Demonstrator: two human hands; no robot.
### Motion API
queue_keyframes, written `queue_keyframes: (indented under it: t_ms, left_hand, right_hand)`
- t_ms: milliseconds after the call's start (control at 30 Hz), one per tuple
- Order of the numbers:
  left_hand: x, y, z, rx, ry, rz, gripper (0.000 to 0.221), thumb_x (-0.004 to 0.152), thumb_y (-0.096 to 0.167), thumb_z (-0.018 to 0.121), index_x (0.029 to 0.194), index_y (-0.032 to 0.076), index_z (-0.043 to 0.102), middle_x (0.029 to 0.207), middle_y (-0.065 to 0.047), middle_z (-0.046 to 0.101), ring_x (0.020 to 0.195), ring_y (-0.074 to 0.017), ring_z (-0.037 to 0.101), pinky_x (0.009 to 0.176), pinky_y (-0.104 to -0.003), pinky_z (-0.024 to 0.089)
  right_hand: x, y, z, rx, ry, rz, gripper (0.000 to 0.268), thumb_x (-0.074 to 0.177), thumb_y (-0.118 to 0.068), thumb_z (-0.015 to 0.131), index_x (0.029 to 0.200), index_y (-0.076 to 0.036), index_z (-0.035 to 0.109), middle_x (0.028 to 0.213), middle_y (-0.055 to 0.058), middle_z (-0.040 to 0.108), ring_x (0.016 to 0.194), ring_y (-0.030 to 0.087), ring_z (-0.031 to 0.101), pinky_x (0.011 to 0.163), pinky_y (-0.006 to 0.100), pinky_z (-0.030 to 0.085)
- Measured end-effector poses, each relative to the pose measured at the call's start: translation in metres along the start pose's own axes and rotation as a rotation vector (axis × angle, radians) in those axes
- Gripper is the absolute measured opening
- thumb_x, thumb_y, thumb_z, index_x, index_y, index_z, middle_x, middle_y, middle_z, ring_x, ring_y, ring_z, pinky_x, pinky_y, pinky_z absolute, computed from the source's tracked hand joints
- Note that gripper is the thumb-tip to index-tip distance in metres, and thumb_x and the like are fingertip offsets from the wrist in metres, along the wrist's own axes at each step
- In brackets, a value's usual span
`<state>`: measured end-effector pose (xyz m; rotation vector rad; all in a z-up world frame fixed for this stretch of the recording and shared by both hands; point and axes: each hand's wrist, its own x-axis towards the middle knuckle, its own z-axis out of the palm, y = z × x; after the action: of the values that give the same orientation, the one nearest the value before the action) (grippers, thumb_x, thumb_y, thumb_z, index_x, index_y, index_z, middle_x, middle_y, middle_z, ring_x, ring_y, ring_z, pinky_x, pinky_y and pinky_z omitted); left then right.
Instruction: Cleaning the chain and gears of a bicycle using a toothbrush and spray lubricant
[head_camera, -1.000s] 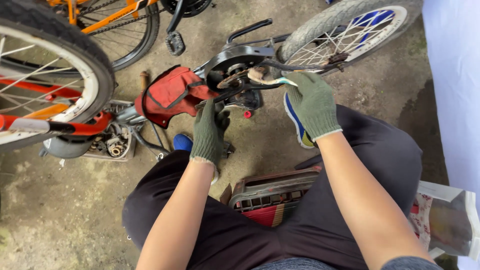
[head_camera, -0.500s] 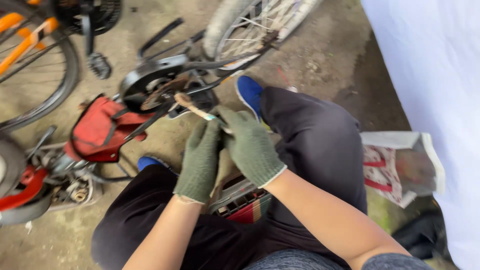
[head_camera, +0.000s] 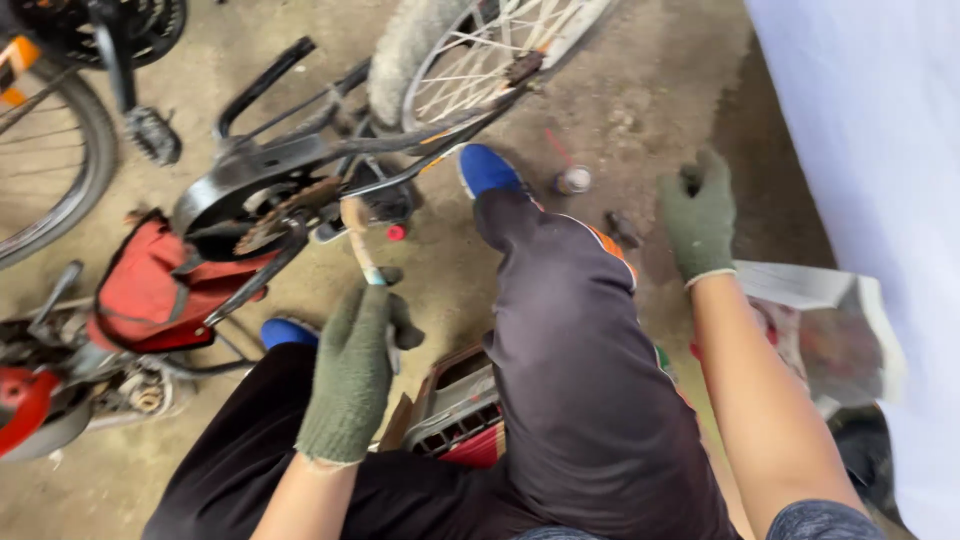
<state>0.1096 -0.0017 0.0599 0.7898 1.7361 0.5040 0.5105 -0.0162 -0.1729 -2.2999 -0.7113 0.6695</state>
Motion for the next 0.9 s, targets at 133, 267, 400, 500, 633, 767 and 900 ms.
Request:
queue_keyframes:
  t_ms: [133, 267, 400, 500, 633, 767, 900]
  left_hand:
    - [0.011, -0.042, 0.002, -0.2, -0.017, 0.042, 0.034, 0.097, 0.036, 0.065, 0.121, 0.013, 0.074, 0.072, -0.012, 0.067, 0.066, -0.0189, 0.065, 0.055, -0.025, 0.048]
    - [0.014, -0.036, -0.004, -0.19, -0.121, -0.058, 0.041, 0.096, 0.025, 0.063, 0.134, 0.009, 0.068, 0.081, -0.014, 0.064, 0.071, -0.0197, 0.065, 0.071, -0.035, 0.059]
    - [0.02, -0.042, -0.007, -0.103, -0.201, -0.037, 0.043, 0.098, 0.029, 0.061, 0.136, 0.011, 0.066, 0.095, -0.018, 0.067, 0.088, -0.0252, 0.064, 0.087, -0.044, 0.059]
    - [0.032, -0.053, -0.008, -0.096, -0.238, -0.068, 0.043, 0.1, 0.033, 0.058, 0.139, 0.016, 0.064, 0.095, -0.016, 0.071, 0.084, -0.0236, 0.069, 0.089, -0.042, 0.06]
    - [0.032, -0.055, -0.007, -0.261, -0.211, -0.078, 0.038, 0.101, 0.026, 0.059, 0.135, 0.011, 0.067, 0.089, -0.013, 0.068, 0.078, -0.0182, 0.066, 0.082, -0.034, 0.062]
    - [0.034, -0.052, -0.009, -0.272, -0.223, -0.087, 0.037, 0.101, 0.026, 0.058, 0.134, 0.01, 0.067, 0.09, -0.015, 0.068, 0.077, -0.0189, 0.067, 0.08, -0.035, 0.062]
    - [0.033, -0.038, -0.012, -0.234, -0.218, -0.136, 0.039, 0.1, 0.029, 0.058, 0.132, 0.009, 0.068, 0.093, -0.015, 0.069, 0.079, -0.0194, 0.067, 0.085, -0.038, 0.061]
  right_hand:
    - [-0.003, -0.008, 0.054, -0.353, -0.455, -0.016, 0.118, 0.079, -0.06, 0.08, 0.167, -0.022, 0.011, 0.167, 0.02, 0.024, 0.147, 0.049, 0.037, 0.118, 0.063, 0.037]
    - [0.009, 0.004, 0.1, -0.27, -0.487, -0.076, 0.128, 0.073, -0.041, 0.092, 0.163, -0.005, 0.009, 0.162, 0.032, 0.03, 0.148, 0.048, 0.035, 0.125, 0.055, 0.032]
    - [0.038, 0.051, 0.137, -0.33, -0.481, -0.168, 0.116, 0.072, -0.042, 0.093, 0.16, -0.005, 0.027, 0.152, 0.023, 0.05, 0.14, 0.038, 0.048, 0.118, 0.05, 0.041]
    - [0.059, 0.09, 0.157, -0.419, -0.436, -0.254, 0.081, 0.074, -0.05, 0.09, 0.138, -0.009, 0.061, 0.126, 0.017, 0.069, 0.12, 0.036, 0.064, 0.101, 0.05, 0.053]
    - [0.055, 0.081, 0.158, -0.384, -0.448, -0.196, 0.072, 0.074, -0.048, 0.089, 0.131, -0.011, 0.066, 0.121, 0.015, 0.072, 0.118, 0.035, 0.065, 0.1, 0.05, 0.052]
    - [0.041, 0.057, 0.158, -0.322, -0.375, -0.221, 0.066, 0.073, -0.047, 0.092, 0.124, -0.012, 0.069, 0.115, 0.015, 0.073, 0.115, 0.036, 0.066, 0.095, 0.052, 0.054]
    - [0.023, 0.026, 0.148, -0.267, -0.342, -0.208, 0.066, 0.077, -0.049, 0.088, 0.127, -0.011, 0.068, 0.118, 0.016, 0.072, 0.118, 0.037, 0.064, 0.1, 0.052, 0.051]
